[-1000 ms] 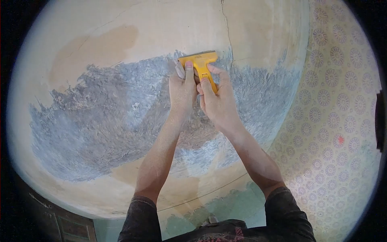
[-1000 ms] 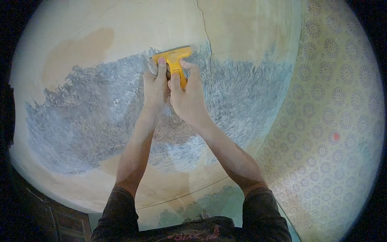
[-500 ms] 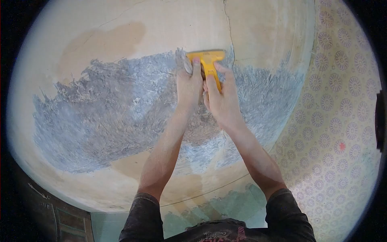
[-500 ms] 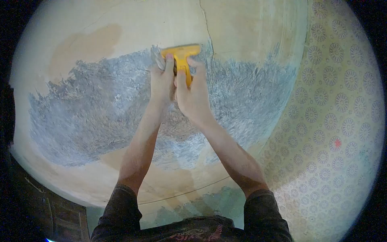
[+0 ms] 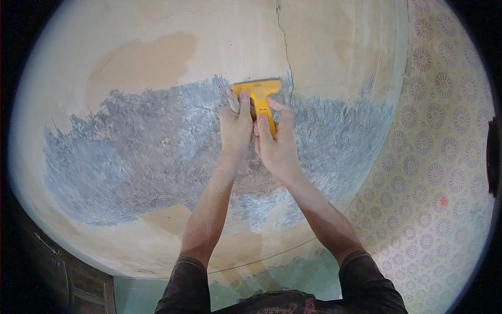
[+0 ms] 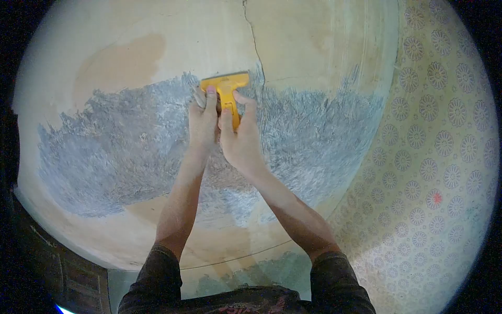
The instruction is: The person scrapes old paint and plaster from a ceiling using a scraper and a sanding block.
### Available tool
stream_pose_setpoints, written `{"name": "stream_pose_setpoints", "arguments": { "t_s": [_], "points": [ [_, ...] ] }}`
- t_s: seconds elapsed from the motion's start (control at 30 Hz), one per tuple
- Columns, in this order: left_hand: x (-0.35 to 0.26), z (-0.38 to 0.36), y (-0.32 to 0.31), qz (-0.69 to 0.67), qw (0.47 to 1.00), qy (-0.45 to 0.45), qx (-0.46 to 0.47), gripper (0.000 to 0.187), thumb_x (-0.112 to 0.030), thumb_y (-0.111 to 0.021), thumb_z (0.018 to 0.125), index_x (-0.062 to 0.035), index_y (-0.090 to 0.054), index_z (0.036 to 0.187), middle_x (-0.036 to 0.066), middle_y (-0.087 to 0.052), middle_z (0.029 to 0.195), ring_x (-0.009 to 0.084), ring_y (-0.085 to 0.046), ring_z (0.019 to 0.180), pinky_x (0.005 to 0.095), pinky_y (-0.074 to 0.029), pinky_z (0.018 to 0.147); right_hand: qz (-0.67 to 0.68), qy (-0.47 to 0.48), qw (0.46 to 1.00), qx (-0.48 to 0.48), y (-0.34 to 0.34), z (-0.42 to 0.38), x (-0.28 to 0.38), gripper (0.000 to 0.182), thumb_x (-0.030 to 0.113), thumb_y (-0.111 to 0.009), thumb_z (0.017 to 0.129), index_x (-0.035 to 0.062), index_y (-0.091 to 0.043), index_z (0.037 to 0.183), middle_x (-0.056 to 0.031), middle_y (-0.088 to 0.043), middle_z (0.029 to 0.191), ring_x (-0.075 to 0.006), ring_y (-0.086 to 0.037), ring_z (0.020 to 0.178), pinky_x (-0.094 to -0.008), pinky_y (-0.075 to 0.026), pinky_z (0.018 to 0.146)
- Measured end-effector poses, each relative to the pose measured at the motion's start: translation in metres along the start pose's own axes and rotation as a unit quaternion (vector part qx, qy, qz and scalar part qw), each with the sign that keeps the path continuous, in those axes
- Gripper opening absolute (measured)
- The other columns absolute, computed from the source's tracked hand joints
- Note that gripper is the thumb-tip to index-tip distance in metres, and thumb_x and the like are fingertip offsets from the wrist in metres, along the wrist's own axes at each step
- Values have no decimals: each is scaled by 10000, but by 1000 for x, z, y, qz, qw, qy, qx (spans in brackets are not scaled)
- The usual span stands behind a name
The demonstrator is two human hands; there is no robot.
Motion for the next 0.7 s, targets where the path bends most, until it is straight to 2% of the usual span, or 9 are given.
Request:
{"name": "stream_pose_setpoints", "arguments": {
  "t_s": [0.03, 0.07, 0.13, 0.23, 0.4, 0.47, 0.53, 0.7],
  "points": [
    [2, 7, 1, -31, 1000, 2, 4, 467, -363, -512, 1006, 42, -617, 799, 73, -618, 648, 113, -573, 594, 306, -436, 515, -14, 20, 1000, -12, -3, 4, 2, 356, 154, -440, 1036, 106, -313, 1366, -14, -498, 813, -29, -439, 581, -167, -382, 469],
    [4, 12, 1, -62, 998, 3, 6, 460, -364, -517, 1004, 40, -619, 809, 75, -619, 658, 112, -576, 608, 305, -439, 523, -14, 22, 1000, -10, -2, 4, 0, 356, 154, -440, 1036, 106, -313, 1366, -14, -498, 813, -29, -439, 581, -167, -382, 469],
    [12, 7, 3, -39, 999, -11, 13, 451, -364, -519, 1003, 35, -621, 818, 69, -615, 655, 109, -568, 601, 305, -440, 525, -8, 57, 998, 3, -1, -1, -6, 363, 152, -430, 1039, 106, -294, 1373, -13, -486, 814, -31, -438, 587, -166, -382, 471],
    [0, 6, 3, -21, 999, -22, 12, 437, -362, -520, 1004, 23, -620, 822, 55, -601, 644, 101, -549, 588, 304, -437, 519, -52, 54, 997, 6, 0, 0, -9, 382, 155, -426, 1040, 98, -261, 1380, -15, -484, 820, -32, -430, 586, -171, -376, 468],
    [2, 15, 3, -74, 997, 7, 9, 430, -354, -515, 1007, 2, -616, 788, 36, -579, 616, 84, -522, 563, 299, -419, 497, 0, 19, 1000, 21, -4, 2, 11, 394, 159, -423, 1041, 95, -239, 1383, -16, -481, 816, -31, -428, 581, -175, -378, 472],
    [3, 7, 7, -13, 1000, -8, 25, 427, -348, -512, 1010, -3, -617, 781, 31, -588, 618, 75, -527, 553, 283, -417, 489, 13, 19, 999, 39, -4, 1, 9, 395, 159, -424, 1040, 94, -239, 1384, -16, -481, 815, -32, -430, 582, -176, -379, 473],
    [-4, 12, 7, -9, 1000, -11, 20, 426, -346, -509, 1012, -5, -618, 780, 31, -593, 619, 73, -531, 546, 276, -416, 483, -13, 33, 999, 28, -5, 5, 7, 377, 125, -429, 1022, -2, -247, 1326, -80, -538, 814, -111, -558, 648, -266, -455, 541],
    [-5, 8, 4, -45, 999, -12, 5, 421, -338, -502, 1016, -8, -618, 783, 35, -605, 620, 65, -543, 534, 257, -408, 461, 2, 10, 999, 54, 0, 0, 15, 391, 128, -426, 1025, -8, -235, 1338, -58, -527, 799, -85, -516, 620, -245, -433, 528]
  ]
}}
Point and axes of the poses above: each hand's wrist, its own z-axis towards the middle knuckle, its own y-axis out of the back of the hand, x = y × z, the point moved 4 cm from there along z, towards the middle knuckle
